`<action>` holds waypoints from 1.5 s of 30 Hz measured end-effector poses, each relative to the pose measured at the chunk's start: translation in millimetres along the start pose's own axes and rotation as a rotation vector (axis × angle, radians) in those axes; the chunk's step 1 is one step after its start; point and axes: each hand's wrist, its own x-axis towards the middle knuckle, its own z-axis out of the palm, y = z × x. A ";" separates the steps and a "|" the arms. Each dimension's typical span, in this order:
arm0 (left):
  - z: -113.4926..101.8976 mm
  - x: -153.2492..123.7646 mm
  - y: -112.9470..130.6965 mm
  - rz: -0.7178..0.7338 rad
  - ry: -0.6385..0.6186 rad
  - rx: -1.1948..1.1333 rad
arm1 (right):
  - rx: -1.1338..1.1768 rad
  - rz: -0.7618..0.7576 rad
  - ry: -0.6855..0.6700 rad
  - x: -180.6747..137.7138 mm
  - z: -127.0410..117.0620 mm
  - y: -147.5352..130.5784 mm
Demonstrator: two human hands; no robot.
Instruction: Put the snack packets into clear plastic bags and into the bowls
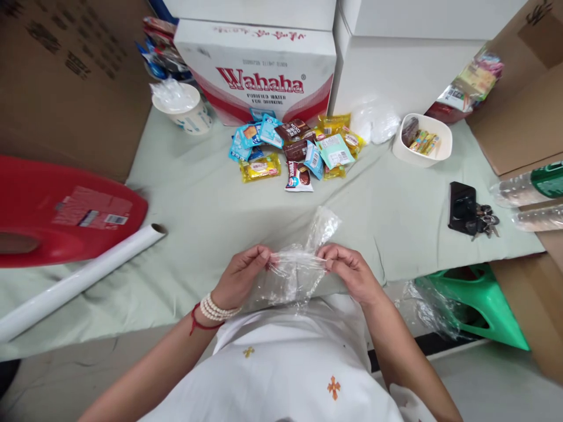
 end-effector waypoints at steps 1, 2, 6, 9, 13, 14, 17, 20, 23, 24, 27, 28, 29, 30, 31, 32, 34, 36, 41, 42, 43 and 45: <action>0.1 -0.4 3.1 0.008 -0.051 0.041 | -0.025 -0.037 -0.017 1.0 0.8 -0.7; 1.1 -0.4 6.3 0.013 -0.101 0.083 | -0.045 -0.052 -0.033 2.0 2.0 -1.8; 14.4 4.1 17.2 0.149 -0.085 0.339 | -0.097 -0.026 -0.102 5.8 10.9 -10.2; 27.0 10.1 20.9 0.311 0.010 0.516 | -0.164 -0.031 -0.144 7.7 17.7 -18.1; 33.5 17.4 17.5 0.240 0.029 0.395 | -0.169 0.004 -0.193 7.2 15.6 -22.9; 33.0 19.0 15.1 0.195 0.054 0.309 | -0.154 0.000 -0.198 6.1 12.5 -22.6; 27.5 23.2 5.9 0.095 0.140 0.038 | -0.133 -0.046 -0.177 0.0 -0.2 -19.1; 20.4 24.6 -2.1 0.055 0.229 -0.125 | -0.133 -0.048 -0.148 -6.5 -12.9 -14.2; 18.6 21.2 -4.1 0.075 0.287 -0.102 | -0.230 -0.066 -0.088 -6.9 -16.8 -12.4; 20.1 19.1 -3.4 0.085 0.283 -0.064 | -0.297 -0.100 -0.054 -5.1 -14.7 -12.8; 29.4 13.0 0.7 0.099 0.218 0.026 | -0.535 -0.248 0.020 5.3 1.4 -15.1; 32.7 11.7 2.2 0.098 0.194 0.028 | -0.599 -0.289 0.031 9.9 8.4 -15.5; 35.2 10.9 3.6 0.092 0.178 0.011 | -0.633 -0.309 0.046 14.9 15.0 -15.4; 36.5 10.9 4.9 0.082 0.173 -0.022 | -0.623 -0.307 0.075 20.1 20.6 -14.7; 36.3 11.3 6.1 0.070 0.184 -0.066 | -0.572 -0.284 0.121 25.4 24.6 -13.5; 34.5 12.3 7.2 0.053 0.205 -0.118 | -0.490 -0.241 0.183 30.7 26.7 -12.0; 27.0 14.7 9.3 0.005 0.248 -0.222 | -0.306 -0.136 0.304 40.7 25.3 -8.4; 16.1 16.7 11.0 -0.046 0.267 -0.294 | -0.183 -0.053 0.374 49.1 18.2 -5.6; -11.9 18.1 14.0 -0.100 0.271 -0.346 | -0.105 0.121 0.367 59.2 -9.9 -8.9; -17.4 18.5 14.3 -0.112 0.283 -0.334 | -0.108 0.150 0.357 59.7 -16.0 -10.9; -23.0 19.1 14.2 -0.130 0.292 -0.311 | -0.117 0.169 0.345 60.1 -22.0 -12.7; -34.3 20.9 12.2 -0.175 0.284 -0.235 | -0.155 0.178 0.312 61.4 -33.4 -15.0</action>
